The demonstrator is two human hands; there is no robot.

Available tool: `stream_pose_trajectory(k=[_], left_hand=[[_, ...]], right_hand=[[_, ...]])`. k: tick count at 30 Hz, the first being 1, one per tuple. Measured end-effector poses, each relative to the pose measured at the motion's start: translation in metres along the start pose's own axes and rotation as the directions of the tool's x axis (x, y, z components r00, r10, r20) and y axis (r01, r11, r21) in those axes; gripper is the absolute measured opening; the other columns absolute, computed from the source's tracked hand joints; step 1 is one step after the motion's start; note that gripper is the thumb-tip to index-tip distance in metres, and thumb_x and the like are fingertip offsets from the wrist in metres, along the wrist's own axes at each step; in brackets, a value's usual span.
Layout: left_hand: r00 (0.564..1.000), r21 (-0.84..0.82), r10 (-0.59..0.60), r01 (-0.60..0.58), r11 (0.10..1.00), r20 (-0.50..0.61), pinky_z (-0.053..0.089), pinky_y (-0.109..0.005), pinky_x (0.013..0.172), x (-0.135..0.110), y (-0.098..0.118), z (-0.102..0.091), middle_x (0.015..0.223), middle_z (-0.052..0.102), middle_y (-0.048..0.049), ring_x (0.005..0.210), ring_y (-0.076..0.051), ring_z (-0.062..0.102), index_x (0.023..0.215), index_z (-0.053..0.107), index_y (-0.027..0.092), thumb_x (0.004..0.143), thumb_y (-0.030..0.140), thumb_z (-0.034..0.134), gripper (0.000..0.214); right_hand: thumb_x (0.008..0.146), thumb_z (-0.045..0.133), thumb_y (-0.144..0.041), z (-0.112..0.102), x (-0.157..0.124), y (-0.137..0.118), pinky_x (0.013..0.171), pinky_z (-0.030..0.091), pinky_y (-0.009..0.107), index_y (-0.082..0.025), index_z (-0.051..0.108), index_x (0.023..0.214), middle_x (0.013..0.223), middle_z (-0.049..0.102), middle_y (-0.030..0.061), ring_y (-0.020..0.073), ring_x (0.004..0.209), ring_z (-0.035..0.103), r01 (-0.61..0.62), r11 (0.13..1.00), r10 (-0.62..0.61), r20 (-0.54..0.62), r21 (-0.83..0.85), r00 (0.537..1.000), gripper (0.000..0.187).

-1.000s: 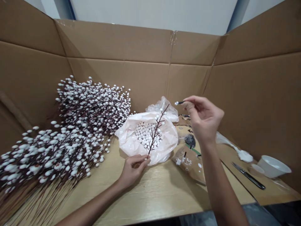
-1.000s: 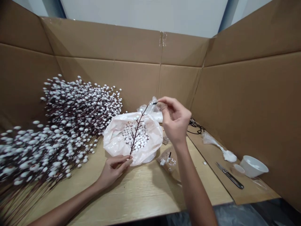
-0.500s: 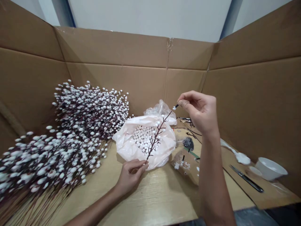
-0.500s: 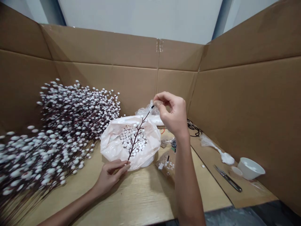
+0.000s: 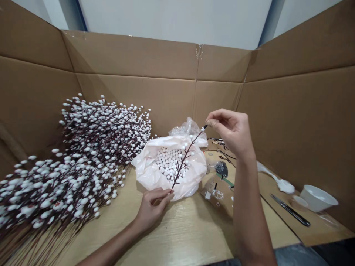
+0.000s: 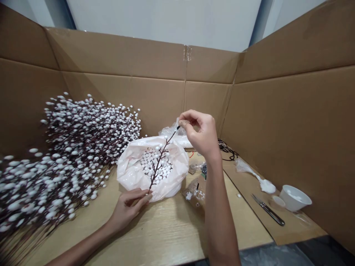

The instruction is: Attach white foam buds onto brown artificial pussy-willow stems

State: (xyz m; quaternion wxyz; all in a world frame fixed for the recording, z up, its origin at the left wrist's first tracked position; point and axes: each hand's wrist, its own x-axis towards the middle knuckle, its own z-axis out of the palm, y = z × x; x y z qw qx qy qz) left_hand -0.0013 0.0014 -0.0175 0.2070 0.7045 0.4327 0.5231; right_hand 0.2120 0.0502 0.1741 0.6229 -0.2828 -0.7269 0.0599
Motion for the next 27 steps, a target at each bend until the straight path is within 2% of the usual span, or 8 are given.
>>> stream_pose_trajectory(k=[11, 16, 27], left_hand=[[1.0, 0.009, 0.001, -0.001, 1.0, 0.009, 0.053, -0.026, 0.057, -0.001, -0.002, -0.0006, 0.072, 0.074, -0.0098, 0.06, -0.018, 0.066, 0.076, 0.076, 0.015, 0.077, 0.024, 0.061, 0.017], [1.0, -0.011, 0.0, 0.0, 1.0, 0.01, 0.051, -0.024, 0.052, 0.0003, 0.0029, -0.0016, 0.066, 0.073, -0.0086, 0.057, -0.018, 0.064, 0.075, 0.076, 0.015, 0.078, 0.026, 0.061, 0.019], [1.0, -0.001, -0.019, 0.019, 1.0, 0.008, 0.05, -0.024, 0.054, 0.0006, 0.0017, -0.0022, 0.066, 0.072, -0.0087, 0.058, -0.017, 0.063, 0.075, 0.076, 0.014, 0.077, 0.025, 0.061, 0.019]], right_hand=[[0.068, 0.058, -0.015, 0.003, 0.0005, 0.0006, 0.052, 0.039, 0.024, -0.015, 0.059, 0.063, 0.059, 0.055, -0.0018, 0.0088, 0.057, 0.048, -0.039, 0.997, 0.038, 0.02, 0.069, 0.999, 0.006], [0.069, 0.058, -0.015, 0.0049, 0.0009, 0.0014, 0.052, 0.04, 0.024, -0.016, 0.06, 0.063, 0.058, 0.055, -0.0022, 0.0086, 0.056, 0.048, -0.053, 0.996, 0.05, 0.041, 0.078, 0.998, 0.006], [0.068, 0.06, -0.014, -0.0007, 0.0019, 0.006, 0.05, 0.039, 0.024, -0.015, 0.061, 0.063, 0.059, 0.056, -0.0022, 0.0083, 0.055, 0.048, -0.041, 0.992, 0.047, -0.051, 0.117, 0.998, 0.005]])
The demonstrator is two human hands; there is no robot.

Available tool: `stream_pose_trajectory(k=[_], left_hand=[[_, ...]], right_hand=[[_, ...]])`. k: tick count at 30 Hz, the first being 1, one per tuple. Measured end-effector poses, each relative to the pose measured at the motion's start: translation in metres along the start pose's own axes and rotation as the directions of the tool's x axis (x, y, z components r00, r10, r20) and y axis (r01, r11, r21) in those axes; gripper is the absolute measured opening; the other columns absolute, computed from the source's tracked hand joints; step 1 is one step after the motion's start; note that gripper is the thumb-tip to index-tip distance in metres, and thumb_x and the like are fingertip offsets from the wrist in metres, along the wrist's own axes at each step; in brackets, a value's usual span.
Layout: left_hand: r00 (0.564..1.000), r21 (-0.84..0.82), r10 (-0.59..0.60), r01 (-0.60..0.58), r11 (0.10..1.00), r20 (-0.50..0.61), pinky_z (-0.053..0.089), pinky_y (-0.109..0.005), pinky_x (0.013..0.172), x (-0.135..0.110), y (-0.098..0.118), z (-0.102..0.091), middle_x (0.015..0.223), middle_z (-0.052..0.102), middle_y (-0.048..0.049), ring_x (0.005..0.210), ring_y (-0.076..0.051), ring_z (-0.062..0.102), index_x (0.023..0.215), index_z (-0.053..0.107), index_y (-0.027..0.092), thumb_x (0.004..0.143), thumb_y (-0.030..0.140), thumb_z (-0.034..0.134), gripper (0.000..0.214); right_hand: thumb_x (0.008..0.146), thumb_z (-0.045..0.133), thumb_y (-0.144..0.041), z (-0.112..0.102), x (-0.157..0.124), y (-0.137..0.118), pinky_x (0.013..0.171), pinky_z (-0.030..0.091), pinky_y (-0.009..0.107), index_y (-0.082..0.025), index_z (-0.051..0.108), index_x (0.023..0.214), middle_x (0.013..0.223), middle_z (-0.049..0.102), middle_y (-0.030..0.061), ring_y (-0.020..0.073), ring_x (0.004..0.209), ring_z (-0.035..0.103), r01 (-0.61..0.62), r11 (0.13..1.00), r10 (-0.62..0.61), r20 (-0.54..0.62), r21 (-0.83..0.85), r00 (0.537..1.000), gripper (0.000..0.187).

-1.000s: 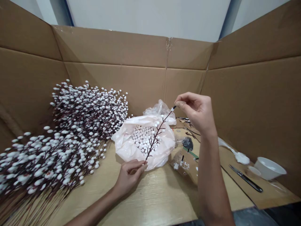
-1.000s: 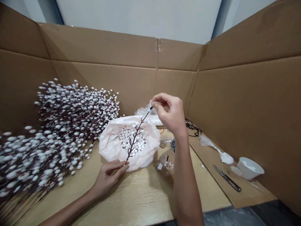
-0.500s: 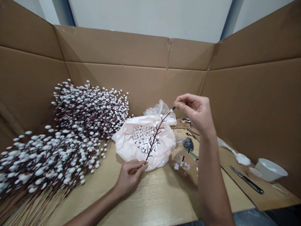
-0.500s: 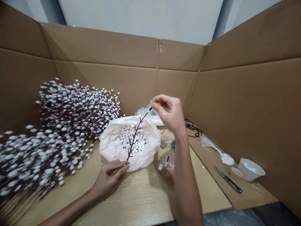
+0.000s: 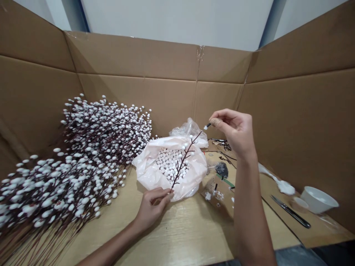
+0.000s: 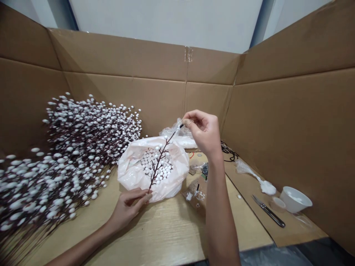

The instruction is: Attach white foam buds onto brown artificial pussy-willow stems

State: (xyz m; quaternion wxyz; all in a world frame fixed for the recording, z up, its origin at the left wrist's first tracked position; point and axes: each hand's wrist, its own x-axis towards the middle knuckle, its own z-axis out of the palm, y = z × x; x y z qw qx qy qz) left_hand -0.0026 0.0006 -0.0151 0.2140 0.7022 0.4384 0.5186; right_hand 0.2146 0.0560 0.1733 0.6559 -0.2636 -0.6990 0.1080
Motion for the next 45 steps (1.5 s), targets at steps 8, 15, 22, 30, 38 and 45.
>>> stream_pose_trajectory(k=[8, 15, 22, 30, 38, 45], left_hand=[[1.0, 0.007, -0.003, 0.003, 1.0, 0.005, 0.052, -0.025, 0.057, 0.0, -0.002, 0.0, 0.07, 0.074, -0.0104, 0.059, -0.018, 0.065, 0.077, 0.076, 0.013, 0.077, 0.025, 0.06, 0.02], [1.0, 0.017, -0.009, 0.009, 1.0, -0.002, 0.052, -0.025, 0.055, 0.0, -0.002, 0.001, 0.069, 0.073, -0.0096, 0.06, -0.018, 0.065, 0.076, 0.076, 0.012, 0.077, 0.027, 0.06, 0.022], [0.999, -0.04, -0.037, 0.036, 0.999, -0.021, 0.055, -0.027, 0.058, 0.0, -0.002, 0.0, 0.076, 0.075, -0.0111, 0.065, -0.021, 0.069, 0.078, 0.076, 0.012, 0.075, 0.028, 0.062, 0.022], [0.984, -0.17, -0.177, 0.17, 0.971, -0.026, 0.059, -0.033, 0.068, 0.0, -0.007, 0.0, 0.086, 0.074, -0.0098, 0.071, -0.024, 0.071, 0.082, 0.076, 0.014, 0.067, 0.036, 0.068, 0.028], [0.966, -0.21, -0.256, 0.245, 0.947, -0.028, 0.059, -0.037, 0.072, 0.0, -0.001, 0.001, 0.088, 0.074, -0.0103, 0.073, -0.026, 0.071, 0.077, 0.076, 0.015, 0.058, 0.047, 0.074, 0.038], [0.965, -0.198, -0.262, 0.252, 0.947, -0.024, 0.059, -0.036, 0.07, -0.001, 0.005, 0.001, 0.081, 0.075, -0.01, 0.07, -0.025, 0.071, 0.071, 0.076, 0.015, 0.055, 0.048, 0.074, 0.037]], right_hand=[[0.069, 0.061, -0.014, -0.003, -0.001, -0.002, 0.052, 0.041, 0.024, -0.016, 0.061, 0.065, 0.06, 0.056, -0.0022, 0.0088, 0.056, 0.05, 0.018, 1.0, -0.018, -0.011, 0.003, 1.0, 0.005], [0.073, 0.062, -0.014, -0.001, -0.002, -0.006, 0.056, 0.047, 0.025, -0.015, 0.063, 0.068, 0.063, 0.06, -0.0009, 0.0099, 0.059, 0.055, 0.052, 0.999, -0.051, -0.033, 0.001, 0.998, 0.005], [0.074, 0.068, -0.021, -0.006, -0.019, -0.028, 0.063, 0.053, 0.026, -0.02, 0.065, 0.081, 0.077, 0.067, 0.0002, 0.0115, 0.066, 0.062, 0.142, 0.986, -0.107, -0.319, 0.088, 0.942, 0.007], [0.067, 0.073, -0.036, -0.054, -0.111, 0.007, 0.057, 0.053, 0.028, -0.015, 0.062, 0.074, 0.064, 0.068, 0.0031, 0.0127, 0.055, 0.062, -0.495, 0.86, 0.499, 0.001, 0.122, 0.867, 0.024], [0.059, 0.069, -0.049, -0.101, -0.207, 0.048, 0.062, 0.05, 0.033, -0.015, 0.065, 0.064, 0.069, 0.069, 0.0089, 0.0202, 0.064, 0.063, -0.702, 0.678, 0.7, -0.099, -0.22, 0.707, 0.035], [0.06, 0.066, -0.042, -0.106, -0.213, 0.063, 0.059, 0.047, 0.033, -0.013, 0.069, 0.065, 0.071, 0.07, 0.0124, 0.0217, 0.063, 0.061, -0.687, 0.673, 0.68, -0.137, -0.274, 0.72, 0.029]])
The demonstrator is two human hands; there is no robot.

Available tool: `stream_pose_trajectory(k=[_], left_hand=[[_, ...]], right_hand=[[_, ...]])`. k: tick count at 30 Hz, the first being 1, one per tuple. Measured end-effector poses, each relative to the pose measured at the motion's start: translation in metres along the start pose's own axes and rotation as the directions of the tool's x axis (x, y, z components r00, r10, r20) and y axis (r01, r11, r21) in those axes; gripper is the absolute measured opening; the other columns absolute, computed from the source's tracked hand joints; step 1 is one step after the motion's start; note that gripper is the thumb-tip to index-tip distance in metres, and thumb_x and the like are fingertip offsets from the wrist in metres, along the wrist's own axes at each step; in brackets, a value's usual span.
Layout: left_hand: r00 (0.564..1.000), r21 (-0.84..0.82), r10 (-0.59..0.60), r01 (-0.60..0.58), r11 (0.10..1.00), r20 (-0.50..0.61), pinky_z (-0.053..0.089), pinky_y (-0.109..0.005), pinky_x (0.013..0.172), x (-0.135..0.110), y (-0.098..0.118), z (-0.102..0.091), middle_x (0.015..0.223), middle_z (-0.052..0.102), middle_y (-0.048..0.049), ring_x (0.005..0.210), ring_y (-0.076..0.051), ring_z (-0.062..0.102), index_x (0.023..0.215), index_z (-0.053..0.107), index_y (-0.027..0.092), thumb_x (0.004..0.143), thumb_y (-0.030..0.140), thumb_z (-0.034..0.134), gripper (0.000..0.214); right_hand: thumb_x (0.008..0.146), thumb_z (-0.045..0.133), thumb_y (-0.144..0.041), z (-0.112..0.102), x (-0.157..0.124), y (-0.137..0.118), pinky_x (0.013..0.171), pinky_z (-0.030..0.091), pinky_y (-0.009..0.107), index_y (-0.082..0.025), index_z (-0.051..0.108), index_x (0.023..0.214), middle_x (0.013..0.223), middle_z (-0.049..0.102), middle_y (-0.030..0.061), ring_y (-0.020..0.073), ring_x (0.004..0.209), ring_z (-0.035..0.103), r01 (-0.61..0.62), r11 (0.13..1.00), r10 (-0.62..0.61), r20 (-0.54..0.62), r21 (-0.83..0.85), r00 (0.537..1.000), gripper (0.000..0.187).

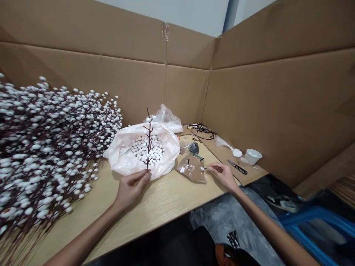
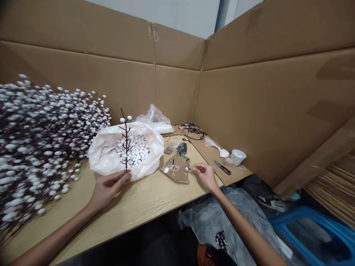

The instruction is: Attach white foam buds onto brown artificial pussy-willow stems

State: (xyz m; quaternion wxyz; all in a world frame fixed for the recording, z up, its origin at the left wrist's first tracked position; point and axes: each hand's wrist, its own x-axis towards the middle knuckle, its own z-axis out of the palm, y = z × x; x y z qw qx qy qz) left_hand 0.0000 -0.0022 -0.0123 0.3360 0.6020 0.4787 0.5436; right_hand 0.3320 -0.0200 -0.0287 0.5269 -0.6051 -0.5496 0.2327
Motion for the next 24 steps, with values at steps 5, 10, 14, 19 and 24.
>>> stream_pose_trajectory(k=[5, 10, 14, 19, 24], left_hand=[[1.0, 0.01, -0.001, 0.001, 1.0, 0.005, 0.059, -0.034, 0.067, -0.001, 0.002, 0.0, 0.076, 0.075, -0.0091, 0.065, -0.024, 0.07, 0.068, 0.075, 0.015, 0.055, 0.048, 0.074, 0.035], [1.0, -0.011, -0.016, 0.016, 1.0, 0.006, 0.06, -0.034, 0.065, -0.001, 0.004, 0.001, 0.077, 0.075, -0.0083, 0.062, -0.022, 0.069, 0.07, 0.075, 0.016, 0.054, 0.046, 0.075, 0.033], [1.0, -0.024, -0.023, 0.023, 0.999, 0.013, 0.059, -0.033, 0.065, -0.001, 0.002, 0.002, 0.077, 0.075, -0.0089, 0.064, -0.022, 0.069, 0.072, 0.076, 0.015, 0.055, 0.045, 0.074, 0.035], [0.999, -0.021, 0.0, 0.001, 1.0, 0.051, 0.058, -0.03, 0.06, -0.003, 0.002, 0.001, 0.075, 0.075, -0.01, 0.066, -0.023, 0.069, 0.065, 0.075, 0.014, 0.06, 0.048, 0.071, 0.035], [0.996, -0.082, -0.05, 0.057, 0.995, 0.079, 0.057, -0.032, 0.061, -0.005, 0.007, 0.001, 0.066, 0.073, -0.0083, 0.06, -0.021, 0.067, 0.073, 0.075, 0.012, 0.061, 0.047, 0.071, 0.037]], right_hand=[[0.059, 0.065, -0.04, 0.004, -0.003, -0.002, 0.057, 0.045, 0.031, -0.014, 0.07, 0.062, 0.068, 0.069, 0.0106, 0.0204, 0.06, 0.059, 0.014, 1.0, -0.013, 0.033, -0.016, 0.999, 0.026], [0.057, 0.064, -0.037, 0.006, -0.004, -0.002, 0.057, 0.044, 0.031, -0.016, 0.069, 0.059, 0.065, 0.068, 0.0093, 0.02, 0.06, 0.058, 0.012, 0.999, -0.01, 0.039, -0.043, 0.999, 0.022], [0.056, 0.064, -0.035, 0.006, -0.003, 0.0, 0.059, 0.046, 0.032, -0.016, 0.069, 0.058, 0.066, 0.069, 0.0097, 0.0206, 0.061, 0.06, 0.006, 0.998, -0.004, 0.031, -0.064, 1.0, 0.02], [0.066, 0.059, -0.041, 0.005, -0.007, -0.016, 0.061, 0.048, 0.034, -0.012, 0.069, 0.08, 0.077, 0.07, 0.0132, 0.0208, 0.062, 0.06, 0.034, 0.996, -0.035, -0.021, -0.08, 0.999, 0.034], [0.078, 0.055, -0.037, 0.035, -0.016, -0.065, 0.075, 0.049, 0.035, -0.016, 0.069, 0.091, 0.098, 0.07, 0.012, 0.0235, 0.086, 0.063, 0.23, 0.973, -0.229, 0.117, 0.002, 0.966, 0.028]])
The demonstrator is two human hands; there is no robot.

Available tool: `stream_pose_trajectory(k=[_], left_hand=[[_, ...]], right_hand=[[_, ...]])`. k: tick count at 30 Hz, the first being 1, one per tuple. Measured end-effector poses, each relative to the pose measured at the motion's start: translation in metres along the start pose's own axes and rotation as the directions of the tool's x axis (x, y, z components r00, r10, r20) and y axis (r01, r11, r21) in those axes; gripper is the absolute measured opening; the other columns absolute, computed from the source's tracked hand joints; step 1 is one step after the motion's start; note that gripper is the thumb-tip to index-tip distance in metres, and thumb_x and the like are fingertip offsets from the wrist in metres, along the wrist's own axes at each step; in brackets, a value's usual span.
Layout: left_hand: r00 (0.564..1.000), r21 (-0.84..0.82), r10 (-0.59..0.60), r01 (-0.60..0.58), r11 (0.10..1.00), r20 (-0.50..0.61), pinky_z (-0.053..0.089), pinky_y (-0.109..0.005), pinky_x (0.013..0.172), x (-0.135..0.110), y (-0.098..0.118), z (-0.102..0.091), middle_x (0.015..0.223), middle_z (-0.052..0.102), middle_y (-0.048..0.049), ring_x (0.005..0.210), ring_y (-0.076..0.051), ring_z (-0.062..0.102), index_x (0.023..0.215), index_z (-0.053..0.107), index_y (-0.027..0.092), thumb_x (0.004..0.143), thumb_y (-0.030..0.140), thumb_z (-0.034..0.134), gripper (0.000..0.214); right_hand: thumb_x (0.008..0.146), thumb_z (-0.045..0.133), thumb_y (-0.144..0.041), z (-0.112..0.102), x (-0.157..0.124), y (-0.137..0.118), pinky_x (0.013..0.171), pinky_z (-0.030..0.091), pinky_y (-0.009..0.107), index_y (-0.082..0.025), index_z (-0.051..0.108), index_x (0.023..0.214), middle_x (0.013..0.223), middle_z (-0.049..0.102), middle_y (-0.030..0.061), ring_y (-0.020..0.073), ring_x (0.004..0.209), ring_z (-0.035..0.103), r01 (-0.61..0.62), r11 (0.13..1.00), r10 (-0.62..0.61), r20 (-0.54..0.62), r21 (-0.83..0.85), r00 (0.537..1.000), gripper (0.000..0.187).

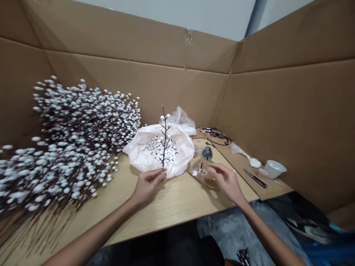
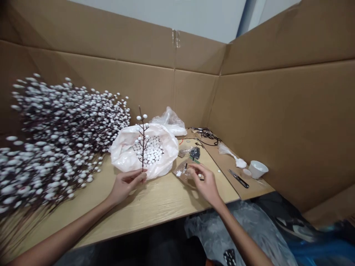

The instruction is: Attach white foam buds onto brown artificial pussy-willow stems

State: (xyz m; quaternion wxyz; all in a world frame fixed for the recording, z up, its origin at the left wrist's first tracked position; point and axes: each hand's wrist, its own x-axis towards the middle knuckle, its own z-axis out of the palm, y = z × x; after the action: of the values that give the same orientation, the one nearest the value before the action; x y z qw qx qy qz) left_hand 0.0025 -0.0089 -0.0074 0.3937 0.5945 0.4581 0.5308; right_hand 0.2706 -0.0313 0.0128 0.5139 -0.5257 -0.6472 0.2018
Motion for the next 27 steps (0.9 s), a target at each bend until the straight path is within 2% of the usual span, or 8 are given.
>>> stream_pose_trajectory(k=[4, 7, 10, 12, 16, 19, 23, 27], left_hand=[[1.0, -0.049, -0.002, 0.003, 0.999, 0.015, 0.055, -0.03, 0.056, -0.001, 0.0, -0.001, 0.06, 0.071, -0.0063, 0.055, -0.019, 0.064, 0.083, 0.074, 0.009, 0.064, 0.047, 0.07, 0.042], [0.999, -0.063, 0.032, -0.03, 0.998, 0.043, 0.052, -0.026, 0.053, -0.001, -0.001, -0.003, 0.062, 0.071, -0.0062, 0.055, -0.017, 0.062, 0.083, 0.074, 0.01, 0.067, 0.046, 0.069, 0.039], [0.995, -0.072, 0.073, -0.069, 0.995, 0.061, 0.049, -0.024, 0.052, -0.001, -0.001, -0.003, 0.062, 0.069, -0.0055, 0.054, -0.015, 0.059, 0.074, 0.074, 0.011, 0.071, 0.044, 0.066, 0.034], [0.994, -0.077, 0.088, -0.083, 0.994, 0.061, 0.047, -0.023, 0.051, -0.001, -0.001, -0.003, 0.059, 0.067, -0.0051, 0.053, -0.014, 0.057, 0.067, 0.072, 0.011, 0.073, 0.043, 0.065, 0.034], [0.998, -0.129, 0.065, -0.062, 0.99, 0.023, 0.045, -0.023, 0.048, 0.001, -0.001, -0.003, 0.058, 0.066, -0.0048, 0.051, -0.014, 0.057, 0.065, 0.07, 0.011, 0.07, 0.043, 0.067, 0.033], [0.999, -0.149, 0.031, -0.031, 0.988, -0.008, 0.048, -0.025, 0.051, 0.002, -0.001, -0.002, 0.065, 0.07, -0.0065, 0.056, -0.017, 0.06, 0.07, 0.071, 0.011, 0.067, 0.044, 0.068, 0.033], [0.998, -0.158, 0.001, -0.01, 0.987, -0.061, 0.053, -0.03, 0.064, 0.002, 0.002, -0.004, 0.08, 0.072, -0.0088, 0.071, -0.021, 0.066, 0.083, 0.068, 0.012, 0.063, 0.04, 0.072, 0.035], [0.988, -0.191, 0.07, -0.095, 0.977, -0.134, 0.053, -0.028, 0.07, 0.006, 0.003, -0.009, 0.077, 0.068, -0.0046, 0.076, -0.019, 0.066, 0.077, 0.057, 0.017, 0.065, 0.036, 0.072, 0.028]], right_hand=[[0.081, 0.055, -0.038, 0.051, 0.012, -0.036, 0.087, 0.046, 0.039, -0.017, 0.068, 0.101, 0.107, 0.068, 0.0112, 0.0249, 0.099, 0.061, 0.017, 0.993, -0.048, 0.263, 0.117, 0.964, 0.032], [0.079, 0.057, -0.038, 0.089, 0.022, -0.051, 0.088, 0.045, 0.038, -0.017, 0.068, 0.099, 0.109, 0.067, 0.011, 0.0239, 0.101, 0.06, -0.024, 0.974, -0.057, 0.345, 0.227, 0.937, 0.032], [0.077, 0.058, -0.039, 0.116, 0.029, -0.059, 0.07, 0.049, 0.03, -0.017, 0.067, 0.08, 0.084, 0.069, 0.0067, 0.019, 0.078, 0.063, -0.105, 0.915, -0.057, 0.381, 0.39, 0.923, 0.024], [0.075, 0.06, -0.042, 0.126, 0.032, -0.062, 0.056, 0.047, 0.026, -0.017, 0.063, 0.07, 0.066, 0.062, 0.0021, 0.0152, 0.061, 0.058, -0.173, 0.859, -0.041, 0.401, 0.482, 0.915, 0.026], [0.067, 0.066, -0.047, 0.136, 0.034, -0.066, 0.046, 0.043, 0.025, -0.018, 0.06, 0.07, 0.063, 0.057, -0.0001, 0.0134, 0.052, 0.052, -0.264, 0.779, 0.014, 0.406, 0.569, 0.914, 0.03], [0.066, 0.067, -0.046, 0.139, 0.035, -0.069, 0.048, 0.044, 0.025, -0.018, 0.059, 0.07, 0.064, 0.058, 0.0, 0.0135, 0.055, 0.052, -0.26, 0.778, 0.028, 0.382, 0.572, 0.924, 0.029], [0.071, 0.063, -0.043, 0.134, 0.045, -0.077, 0.057, 0.044, 0.024, -0.018, 0.057, 0.066, 0.062, 0.055, -0.0001, 0.0133, 0.061, 0.052, -0.113, 0.834, -0.056, 0.286, 0.54, 0.957, 0.026], [0.076, 0.059, -0.039, 0.115, 0.071, -0.097, 0.06, 0.043, 0.023, -0.018, 0.056, 0.066, 0.063, 0.053, -0.0007, 0.0119, 0.064, 0.051, 0.07, 0.853, -0.186, 0.176, 0.517, 0.967, 0.024]])
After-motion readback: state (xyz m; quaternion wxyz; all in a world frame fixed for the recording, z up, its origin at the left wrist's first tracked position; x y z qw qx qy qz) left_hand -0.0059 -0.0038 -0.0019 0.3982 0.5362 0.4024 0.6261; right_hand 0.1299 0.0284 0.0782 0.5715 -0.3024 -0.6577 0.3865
